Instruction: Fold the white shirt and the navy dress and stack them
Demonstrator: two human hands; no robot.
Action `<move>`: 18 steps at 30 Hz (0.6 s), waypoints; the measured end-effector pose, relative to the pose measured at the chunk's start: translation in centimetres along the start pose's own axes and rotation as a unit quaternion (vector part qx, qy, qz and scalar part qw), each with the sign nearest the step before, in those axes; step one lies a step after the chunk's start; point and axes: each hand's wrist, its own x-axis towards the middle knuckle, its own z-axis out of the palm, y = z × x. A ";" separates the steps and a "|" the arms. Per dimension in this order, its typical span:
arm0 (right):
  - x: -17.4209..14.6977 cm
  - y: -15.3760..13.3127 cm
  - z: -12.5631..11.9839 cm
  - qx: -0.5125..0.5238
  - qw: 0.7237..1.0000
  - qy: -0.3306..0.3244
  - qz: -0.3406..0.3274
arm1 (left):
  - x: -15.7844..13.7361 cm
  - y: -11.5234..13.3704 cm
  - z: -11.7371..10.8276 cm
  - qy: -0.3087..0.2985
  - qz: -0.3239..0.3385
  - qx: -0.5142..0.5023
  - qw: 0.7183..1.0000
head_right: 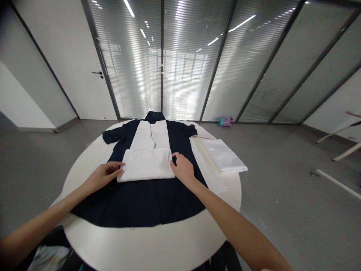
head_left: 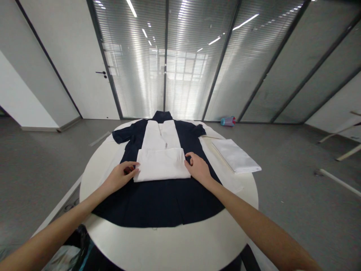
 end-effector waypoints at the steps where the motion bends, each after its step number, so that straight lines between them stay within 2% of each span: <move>1: 0.1 -0.4 -0.1 -0.019 0.998 0.035 -0.039 | 0.2 0.6 0.0 0.028 0.042 0.042 0.998; 3: 0.5 -1.7 0.0 -0.048 0.988 0.075 -0.125 | 1.1 2.1 0.3 0.065 0.125 0.119 0.983; 6: 1.5 -4.1 0.9 -0.075 0.976 0.054 -0.198 | 3.1 4.1 2.2 0.030 0.189 0.186 0.964; 9: 2.5 -5.4 2.5 -0.093 0.978 -0.013 -0.186 | 5.0 4.1 4.9 -0.050 0.194 0.227 0.953; 12: 2.8 -5.0 4.0 -0.087 0.981 -0.079 -0.152 | 5.8 2.6 6.8 -0.109 0.169 0.263 0.944; 18: 2.6 -3.6 4.8 -0.069 0.982 -0.100 -0.144 | 5.1 1.3 7.4 -0.088 0.182 0.270 0.941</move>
